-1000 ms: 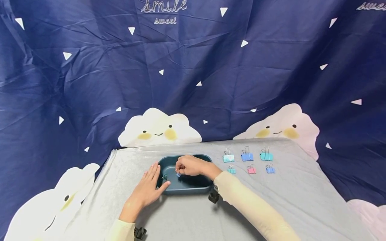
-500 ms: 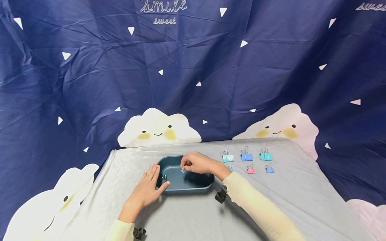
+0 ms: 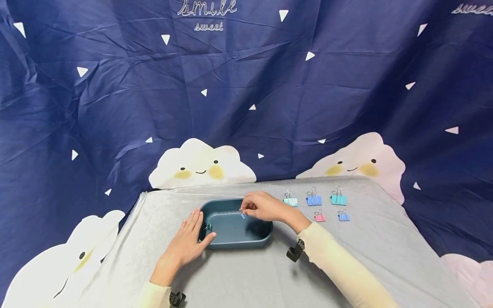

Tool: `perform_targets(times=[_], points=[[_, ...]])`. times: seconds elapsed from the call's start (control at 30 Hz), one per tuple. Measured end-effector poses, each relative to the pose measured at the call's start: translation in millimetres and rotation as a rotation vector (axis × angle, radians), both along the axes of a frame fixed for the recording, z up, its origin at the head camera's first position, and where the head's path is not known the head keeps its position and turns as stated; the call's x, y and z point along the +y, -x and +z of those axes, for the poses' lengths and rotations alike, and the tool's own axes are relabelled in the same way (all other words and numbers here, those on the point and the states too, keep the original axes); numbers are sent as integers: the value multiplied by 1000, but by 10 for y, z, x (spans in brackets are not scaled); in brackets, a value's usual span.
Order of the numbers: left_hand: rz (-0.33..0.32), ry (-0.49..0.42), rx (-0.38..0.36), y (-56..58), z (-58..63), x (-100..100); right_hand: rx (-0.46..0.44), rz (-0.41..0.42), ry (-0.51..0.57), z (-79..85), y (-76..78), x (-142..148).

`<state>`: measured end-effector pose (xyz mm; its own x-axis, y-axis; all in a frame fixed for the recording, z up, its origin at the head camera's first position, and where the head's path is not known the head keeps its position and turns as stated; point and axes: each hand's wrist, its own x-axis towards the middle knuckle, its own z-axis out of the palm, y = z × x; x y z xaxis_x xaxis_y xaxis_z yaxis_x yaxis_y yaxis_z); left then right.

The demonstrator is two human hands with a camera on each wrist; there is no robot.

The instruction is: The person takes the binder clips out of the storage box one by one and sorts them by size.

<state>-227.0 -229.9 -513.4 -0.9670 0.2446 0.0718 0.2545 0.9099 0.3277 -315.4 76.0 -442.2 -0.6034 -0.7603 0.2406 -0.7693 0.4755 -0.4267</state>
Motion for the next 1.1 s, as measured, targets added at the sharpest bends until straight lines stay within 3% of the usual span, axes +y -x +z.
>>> perform_targets(times=[0.57, 0.83, 1.1], points=[[-5, -13, 36, -24, 3, -6, -4, -106, 45, 67, -130, 553], [-1, 0, -2, 5, -10, -6, 10, -151, 75, 66, -190, 840], [-5, -2, 8, -5, -8, -6, -26, -196, 88, 6, -238, 1112]])
